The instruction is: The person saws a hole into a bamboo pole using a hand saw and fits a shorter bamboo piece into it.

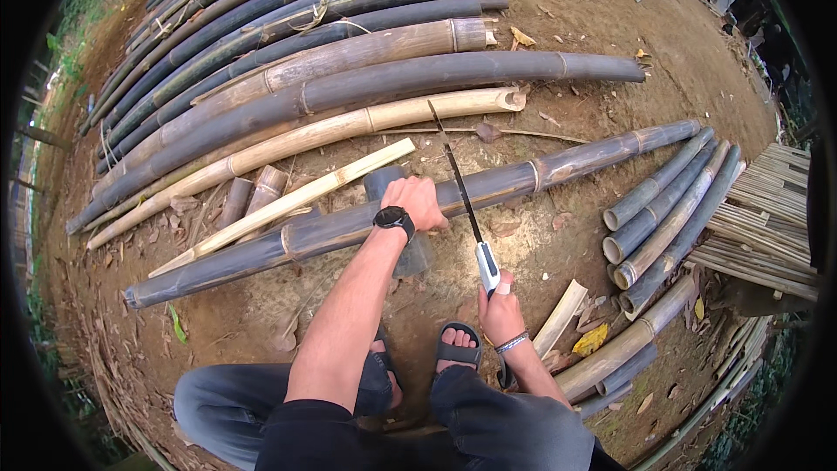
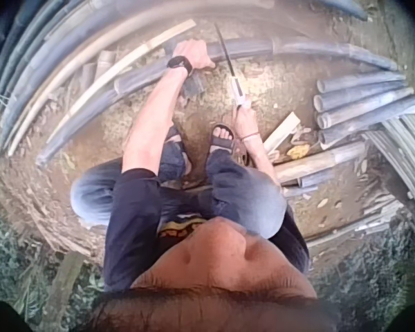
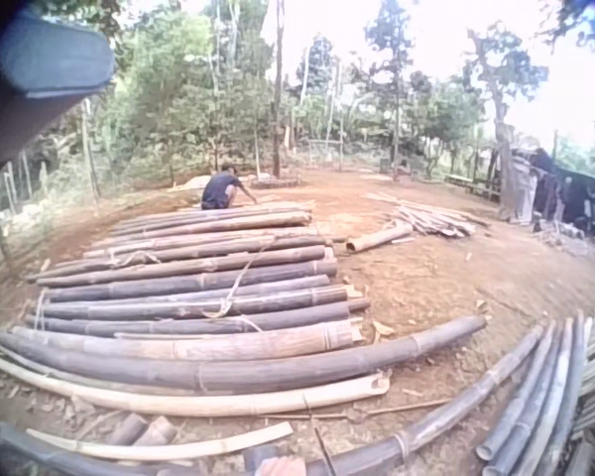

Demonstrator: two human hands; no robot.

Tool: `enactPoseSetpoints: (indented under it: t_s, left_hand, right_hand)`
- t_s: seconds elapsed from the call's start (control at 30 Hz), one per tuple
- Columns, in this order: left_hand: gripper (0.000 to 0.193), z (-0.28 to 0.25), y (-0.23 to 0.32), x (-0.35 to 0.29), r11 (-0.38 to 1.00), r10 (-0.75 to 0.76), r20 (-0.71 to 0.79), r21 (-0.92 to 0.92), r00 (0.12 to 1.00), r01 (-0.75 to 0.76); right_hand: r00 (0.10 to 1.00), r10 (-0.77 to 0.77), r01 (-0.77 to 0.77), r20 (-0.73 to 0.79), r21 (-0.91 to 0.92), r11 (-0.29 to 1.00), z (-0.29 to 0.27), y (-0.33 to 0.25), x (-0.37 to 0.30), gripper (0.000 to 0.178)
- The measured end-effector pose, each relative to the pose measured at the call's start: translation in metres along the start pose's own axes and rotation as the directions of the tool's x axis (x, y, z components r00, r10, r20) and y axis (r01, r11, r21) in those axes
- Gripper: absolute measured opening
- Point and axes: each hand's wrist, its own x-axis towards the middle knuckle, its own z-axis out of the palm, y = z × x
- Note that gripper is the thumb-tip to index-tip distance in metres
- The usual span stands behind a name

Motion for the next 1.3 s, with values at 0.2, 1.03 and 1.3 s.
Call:
enactPoseSetpoints:
  t_s: [0.2,1.03,1.3]
  left_hand:
    - [0.047,-0.008,0.014,0.002,0.999,-0.021,0.035,0.027,0.999,0.02]
    - [0.055,-0.002,-0.001,0.006,1.0,-0.009,0.033,-0.017,0.999,0.01]
    - [0.053,-0.001,0.009,0.005,1.0,-0.001,0.041,0.01,0.999,0.0]
  right_hand:
    - [0.988,-0.086,0.09,-0.126,0.024,0.996,0.003,0.052,-0.089,0.046]
    - [0.998,0.055,-0.055,-0.001,-0.054,0.997,0.001,0.013,-0.027,0.049]
    - [0.998,0.024,-0.024,-0.06,0.007,1.0,-0.003,0.042,-0.096,0.045]
